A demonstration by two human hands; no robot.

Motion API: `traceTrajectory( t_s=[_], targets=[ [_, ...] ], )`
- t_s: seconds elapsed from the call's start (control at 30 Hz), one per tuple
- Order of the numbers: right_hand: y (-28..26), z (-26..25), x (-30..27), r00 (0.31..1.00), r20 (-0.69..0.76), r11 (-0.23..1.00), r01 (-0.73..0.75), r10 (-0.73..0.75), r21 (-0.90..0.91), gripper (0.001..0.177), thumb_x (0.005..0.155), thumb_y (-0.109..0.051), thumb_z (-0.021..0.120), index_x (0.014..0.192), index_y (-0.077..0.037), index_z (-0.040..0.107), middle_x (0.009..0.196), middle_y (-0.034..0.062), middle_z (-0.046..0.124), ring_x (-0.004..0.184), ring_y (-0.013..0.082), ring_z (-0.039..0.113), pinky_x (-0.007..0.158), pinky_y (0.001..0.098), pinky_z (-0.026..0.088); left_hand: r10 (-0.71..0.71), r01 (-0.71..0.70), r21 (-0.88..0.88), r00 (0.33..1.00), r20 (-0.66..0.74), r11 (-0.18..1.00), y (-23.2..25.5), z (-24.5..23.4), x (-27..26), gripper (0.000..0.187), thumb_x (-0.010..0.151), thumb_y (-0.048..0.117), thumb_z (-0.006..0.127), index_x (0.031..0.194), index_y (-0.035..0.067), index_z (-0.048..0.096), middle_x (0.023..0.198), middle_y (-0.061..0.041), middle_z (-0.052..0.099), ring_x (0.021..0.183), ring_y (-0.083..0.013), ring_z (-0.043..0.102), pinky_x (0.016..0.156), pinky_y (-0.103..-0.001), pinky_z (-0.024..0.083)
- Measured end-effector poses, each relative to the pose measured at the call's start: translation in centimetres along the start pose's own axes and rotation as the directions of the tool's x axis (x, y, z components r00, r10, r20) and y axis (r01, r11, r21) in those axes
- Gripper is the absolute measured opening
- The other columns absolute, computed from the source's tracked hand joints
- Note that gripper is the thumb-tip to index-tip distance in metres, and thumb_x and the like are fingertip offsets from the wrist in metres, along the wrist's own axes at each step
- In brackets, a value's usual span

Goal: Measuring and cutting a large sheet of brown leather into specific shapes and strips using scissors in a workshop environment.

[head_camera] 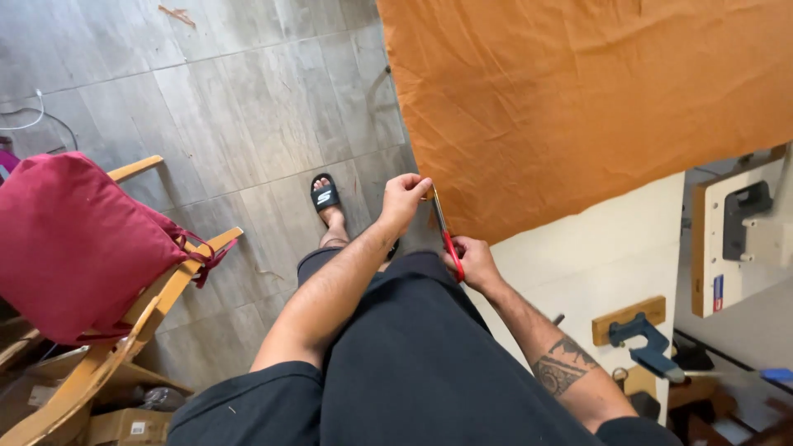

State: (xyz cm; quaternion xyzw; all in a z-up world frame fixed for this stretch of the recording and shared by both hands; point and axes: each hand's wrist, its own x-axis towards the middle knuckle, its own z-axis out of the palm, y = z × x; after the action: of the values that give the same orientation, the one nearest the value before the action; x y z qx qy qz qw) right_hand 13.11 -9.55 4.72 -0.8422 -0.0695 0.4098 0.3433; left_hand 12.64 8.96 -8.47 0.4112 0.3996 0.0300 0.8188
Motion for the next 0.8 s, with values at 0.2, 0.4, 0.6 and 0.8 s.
traceTrajectory(
  t_s=[0.2, 0.4, 0.6, 0.8],
  targets=[
    [-1.7, 0.2, -0.5, 0.998, -0.005, 0.997, -0.064, 0.063, -0.032, 0.029, 0.075, -0.026, 0.084, 0.097, -0.007, 0.078, 0.057, 0.0071, 0.069, 0.05, 0.0145, 0.067, 0.056, 0.0253, 0.051, 0.006, -0.006, 0.104, 1.0, 0.002, 0.995, 3.3, -0.3, -1.5, 0.01, 0.088, 0.018, 0.079, 0.084, 0.009, 0.076, 0.062, -0.005, 0.067, 0.056, -0.0113, 0.062, 0.052, -0.023, 0.049],
    [-3.8, -0.7, 0.5, 0.996, 0.067, 0.998, -0.057, 0.055, 0.032, 0.029, 0.077, -0.025, 0.083, 0.099, -0.007, 0.078, 0.059, 0.0055, 0.071, 0.051, 0.0135, 0.069, 0.057, 0.0235, 0.053, -0.029, 0.03, 0.192, 1.0, -0.01, 0.981, 3.5, -0.6, -2.0, 0.012, 0.089, 0.023, 0.077, 0.079, 0.015, 0.077, 0.058, -0.002, 0.068, 0.051, -0.0105, 0.063, 0.05, -0.022, 0.051],
    [-4.4, -0.7, 2.1, 0.997, 0.066, 0.998, -0.052, 0.05, 0.021, 0.027, 0.077, -0.026, 0.083, 0.095, -0.008, 0.077, 0.059, 0.0054, 0.07, 0.049, 0.0132, 0.068, 0.052, 0.0225, 0.051, 0.017, -0.017, 0.118, 1.0, 0.005, 0.993, 2.8, -0.3, -2.0, 0.013, 0.092, 0.015, 0.071, 0.081, 0.008, 0.074, 0.059, -0.006, 0.066, 0.055, -0.0127, 0.062, 0.053, -0.023, 0.048],
    [-3.8, -0.5, 2.9, 0.997, 0.052, 0.998, -0.059, 0.057, 0.03, 0.024, 0.078, -0.027, 0.083, 0.093, -0.009, 0.078, 0.058, 0.0052, 0.069, 0.048, 0.0134, 0.068, 0.05, 0.0228, 0.051, 0.031, -0.032, 0.117, 0.999, 0.008, 0.993, 1.9, -0.2, -1.9, 0.014, 0.092, 0.014, 0.071, 0.08, 0.007, 0.072, 0.06, -0.006, 0.065, 0.054, -0.0129, 0.06, 0.053, -0.023, 0.046]
  ],
)
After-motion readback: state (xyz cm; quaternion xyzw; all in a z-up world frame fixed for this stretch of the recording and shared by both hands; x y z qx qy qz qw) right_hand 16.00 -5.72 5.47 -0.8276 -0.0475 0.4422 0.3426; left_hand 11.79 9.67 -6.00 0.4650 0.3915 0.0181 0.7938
